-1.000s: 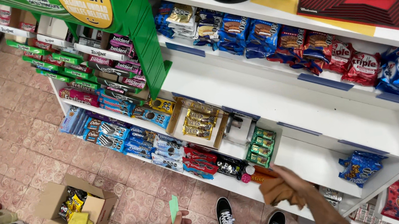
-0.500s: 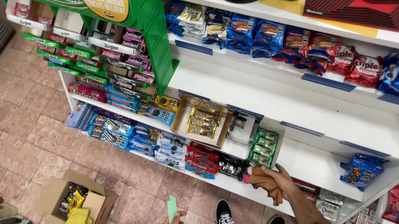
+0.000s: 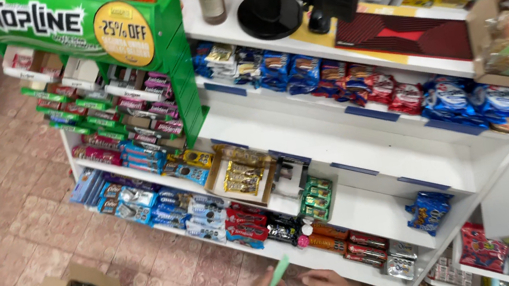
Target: The person handles individual snack bars and boxes of candy, moving them from one shelf or container to another within a retail display.
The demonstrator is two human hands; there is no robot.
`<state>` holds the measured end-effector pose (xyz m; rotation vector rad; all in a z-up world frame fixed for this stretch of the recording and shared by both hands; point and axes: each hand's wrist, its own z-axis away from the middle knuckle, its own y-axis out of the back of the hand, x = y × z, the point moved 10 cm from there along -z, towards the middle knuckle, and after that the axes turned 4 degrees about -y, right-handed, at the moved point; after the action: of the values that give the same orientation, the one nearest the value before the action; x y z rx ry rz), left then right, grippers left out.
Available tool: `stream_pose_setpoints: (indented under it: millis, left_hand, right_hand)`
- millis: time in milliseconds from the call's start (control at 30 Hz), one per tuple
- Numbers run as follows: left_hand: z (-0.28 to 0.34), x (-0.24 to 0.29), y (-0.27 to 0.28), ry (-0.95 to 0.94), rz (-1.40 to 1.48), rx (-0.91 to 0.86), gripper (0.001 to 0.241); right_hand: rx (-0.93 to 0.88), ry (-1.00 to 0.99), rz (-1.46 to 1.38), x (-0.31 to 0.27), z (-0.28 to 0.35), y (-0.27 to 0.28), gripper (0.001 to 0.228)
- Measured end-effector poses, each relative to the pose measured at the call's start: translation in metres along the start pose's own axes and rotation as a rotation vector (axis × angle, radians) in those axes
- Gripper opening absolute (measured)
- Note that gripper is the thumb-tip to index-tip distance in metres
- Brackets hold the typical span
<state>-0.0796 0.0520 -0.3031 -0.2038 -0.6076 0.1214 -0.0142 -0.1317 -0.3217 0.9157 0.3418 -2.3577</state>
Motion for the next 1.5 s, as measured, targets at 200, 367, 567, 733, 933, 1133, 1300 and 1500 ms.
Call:
stream_pose_setpoints:
  millis: [200,367,567,733,933,1133,1300,1500]
  left_hand:
    - [0.024,0.05,-0.1,-0.015,-0.137,-0.38,0.065]
    - [0.028,0.078,-0.133,-0.031,-0.229,-0.435,0.037]
    - [-0.005,0.087,-0.169,0.036,0.196,-0.311,0.038]
    - [0.028,0.124,-0.212,0.032,0.148,-0.319,0.04]
    - [0.01,0.118,-0.253,-0.095,-0.025,-0.315,0.03]
    - [0.048,0.169,-0.314,-0.366,-0.6,-0.327,0.047]
    - [0.074,0.152,-0.394,-0.463,-1.079,-0.682,0.054]
    - [0.09,0.149,-0.463,-0.499,-1.298,-0.845,0.079]
  right_hand:
    - [0.219,0.163,-0.487,-0.051,0.062,0.024,0.015]
    - [0.442,0.161,-0.501,-0.076,0.121,0.073,0.022]
    - [0.829,0.694,0.241,-0.15,0.205,0.077,0.023]
    - [0.981,0.7,0.614,-0.148,0.222,0.07,0.045]
    - [0.608,0.322,0.673,-0.119,0.219,0.082,0.052]
    - [0.679,0.184,0.116,-0.084,0.271,0.156,0.018]
    - [0.502,0.342,0.141,-0.085,0.314,0.19,0.023]
    - [0.398,0.515,0.036,-0.034,0.323,0.248,0.023]
